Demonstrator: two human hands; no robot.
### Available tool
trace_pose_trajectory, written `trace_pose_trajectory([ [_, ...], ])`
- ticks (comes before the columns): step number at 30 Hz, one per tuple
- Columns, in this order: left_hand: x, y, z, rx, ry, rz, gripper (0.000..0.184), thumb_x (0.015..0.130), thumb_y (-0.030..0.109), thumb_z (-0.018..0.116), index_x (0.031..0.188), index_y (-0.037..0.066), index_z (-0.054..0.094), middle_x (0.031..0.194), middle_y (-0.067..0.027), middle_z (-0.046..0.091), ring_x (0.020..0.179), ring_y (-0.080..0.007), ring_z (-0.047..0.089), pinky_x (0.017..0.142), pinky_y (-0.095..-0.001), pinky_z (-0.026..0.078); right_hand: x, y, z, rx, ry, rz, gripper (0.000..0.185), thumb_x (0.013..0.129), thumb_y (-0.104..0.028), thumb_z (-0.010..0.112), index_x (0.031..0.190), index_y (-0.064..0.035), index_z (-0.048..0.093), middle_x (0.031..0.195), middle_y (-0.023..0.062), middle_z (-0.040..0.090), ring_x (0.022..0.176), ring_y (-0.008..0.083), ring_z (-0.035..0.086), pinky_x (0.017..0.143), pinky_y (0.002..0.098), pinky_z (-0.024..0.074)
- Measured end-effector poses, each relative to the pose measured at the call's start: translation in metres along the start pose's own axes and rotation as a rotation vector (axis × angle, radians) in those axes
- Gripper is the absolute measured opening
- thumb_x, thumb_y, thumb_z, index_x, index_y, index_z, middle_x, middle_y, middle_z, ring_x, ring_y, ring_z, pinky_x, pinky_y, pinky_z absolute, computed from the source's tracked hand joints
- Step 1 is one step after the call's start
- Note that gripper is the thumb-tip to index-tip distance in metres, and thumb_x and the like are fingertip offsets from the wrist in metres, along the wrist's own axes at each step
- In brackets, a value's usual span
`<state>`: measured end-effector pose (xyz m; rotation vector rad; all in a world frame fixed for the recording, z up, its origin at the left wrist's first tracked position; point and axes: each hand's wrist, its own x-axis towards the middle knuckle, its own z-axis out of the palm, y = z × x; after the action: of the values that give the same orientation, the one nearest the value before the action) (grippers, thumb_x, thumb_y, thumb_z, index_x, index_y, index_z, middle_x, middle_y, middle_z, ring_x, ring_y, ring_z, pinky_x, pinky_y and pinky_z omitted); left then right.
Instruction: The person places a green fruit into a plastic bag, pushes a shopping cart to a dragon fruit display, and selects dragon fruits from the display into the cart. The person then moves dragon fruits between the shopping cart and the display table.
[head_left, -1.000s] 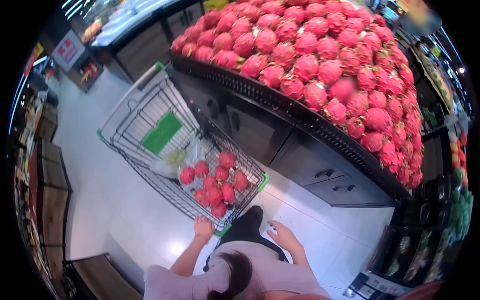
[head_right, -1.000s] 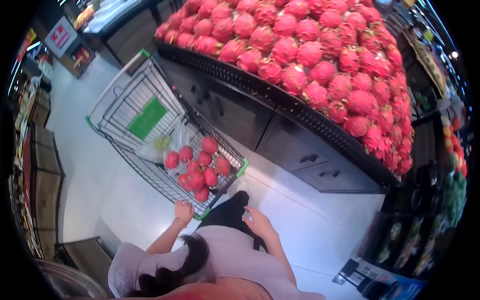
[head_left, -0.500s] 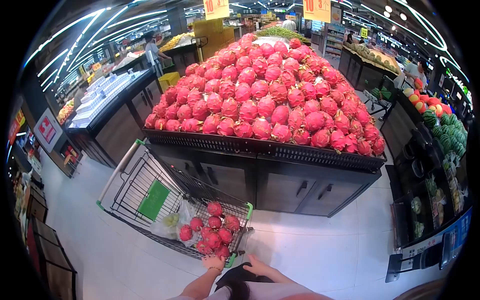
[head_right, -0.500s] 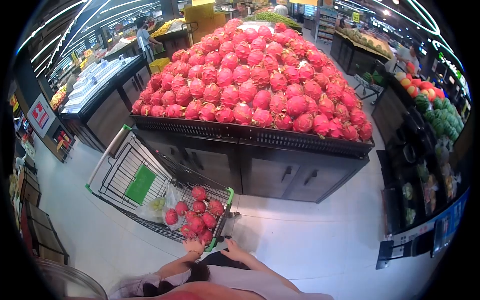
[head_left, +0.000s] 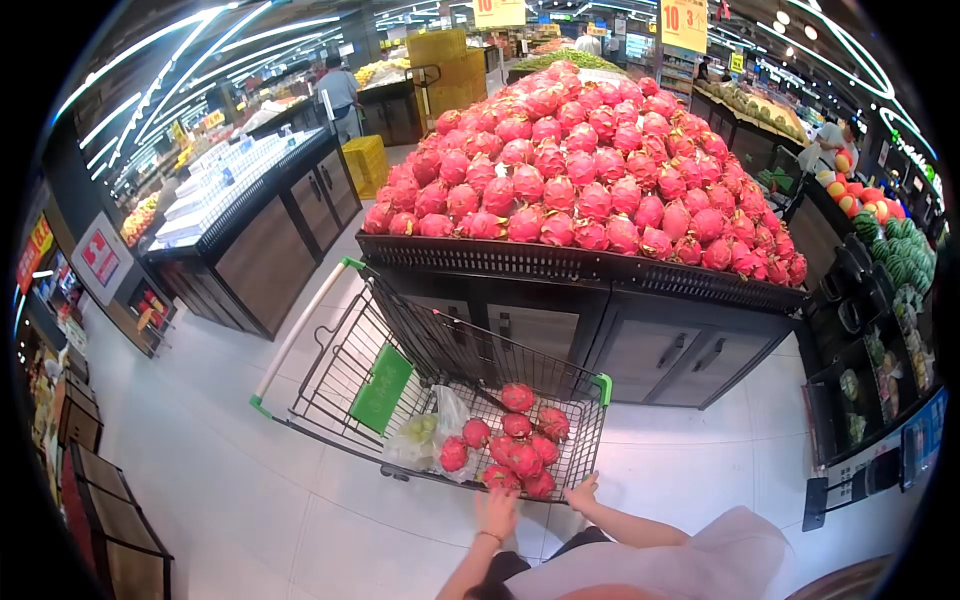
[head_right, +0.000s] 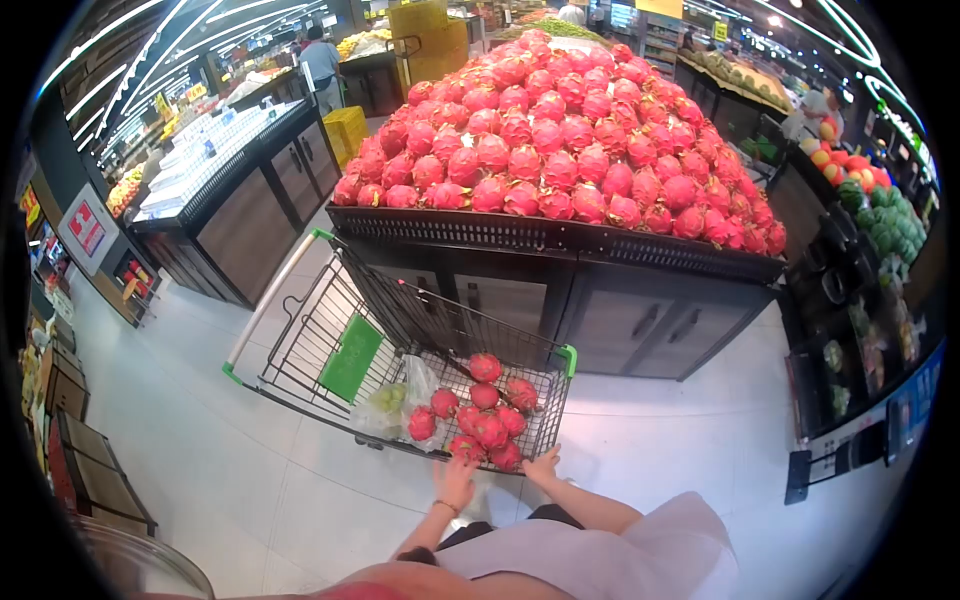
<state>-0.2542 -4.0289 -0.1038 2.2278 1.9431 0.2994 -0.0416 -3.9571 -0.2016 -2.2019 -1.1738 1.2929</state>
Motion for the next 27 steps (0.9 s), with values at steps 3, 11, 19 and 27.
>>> trace_pose_trajectory([
  [3, 0.011, -0.081, -0.029, 0.174, -0.008, -0.230, 0.041, 0.072, 0.025, 0.064, 0.111, 0.015, 0.055, 0.113, -0.0048, 0.051, 0.119, -0.0201, 0.041, 0.106, -0.0567, 0.015, -0.011, -0.015, -0.005, 0.037, 0.043, 0.071, 0.115, 0.067, -0.029, 0.069, 0.137, 0.0009, -0.017, 0.136, 0.0352, 0.015, 0.119, 0.0449, 0.037, 0.103, 0.0418, 0.0321],
  [11, 0.014, -0.182, -0.057, 0.279, 0.081, -0.261, 0.026, 0.073, 0.025, 0.062, 0.097, 0.016, 0.059, 0.098, 0.0025, 0.055, 0.107, -0.0144, 0.048, 0.106, -0.0550, 0.017, -0.026, -0.051, 0.009, 0.002, 0.212, 0.290, 0.111, 0.065, -0.032, 0.072, 0.140, -0.0037, -0.005, 0.137, 0.0290, 0.020, 0.119, 0.0458, 0.037, 0.100, 0.0466, 0.0336],
  [19, 0.008, -0.221, -0.063, 0.119, 0.156, -0.265, 0.019, 0.069, 0.016, 0.062, 0.089, 0.014, 0.060, 0.090, 0.0003, 0.056, 0.100, -0.0172, 0.050, 0.106, -0.0508, 0.020, -0.035, -0.072, 0.049, -0.104, 0.274, 0.357, 0.111, 0.066, -0.031, 0.071, 0.139, -0.0004, -0.006, 0.135, 0.0305, 0.020, 0.120, 0.0489, 0.031, 0.102, 0.0505, 0.0296],
  [27, 0.004, -0.265, -0.076, 0.073, 0.145, -0.276, 0.017, 0.068, 0.012, 0.058, 0.085, 0.011, 0.058, 0.088, -0.0044, 0.057, 0.097, -0.0239, 0.049, 0.105, -0.0482, 0.022, -0.056, -0.099, 0.095, -0.094, 0.241, 0.213, 0.109, 0.066, -0.027, 0.072, 0.137, 0.0046, -0.005, 0.128, 0.0327, 0.025, 0.113, 0.0486, 0.036, 0.097, 0.0513, 0.0340],
])
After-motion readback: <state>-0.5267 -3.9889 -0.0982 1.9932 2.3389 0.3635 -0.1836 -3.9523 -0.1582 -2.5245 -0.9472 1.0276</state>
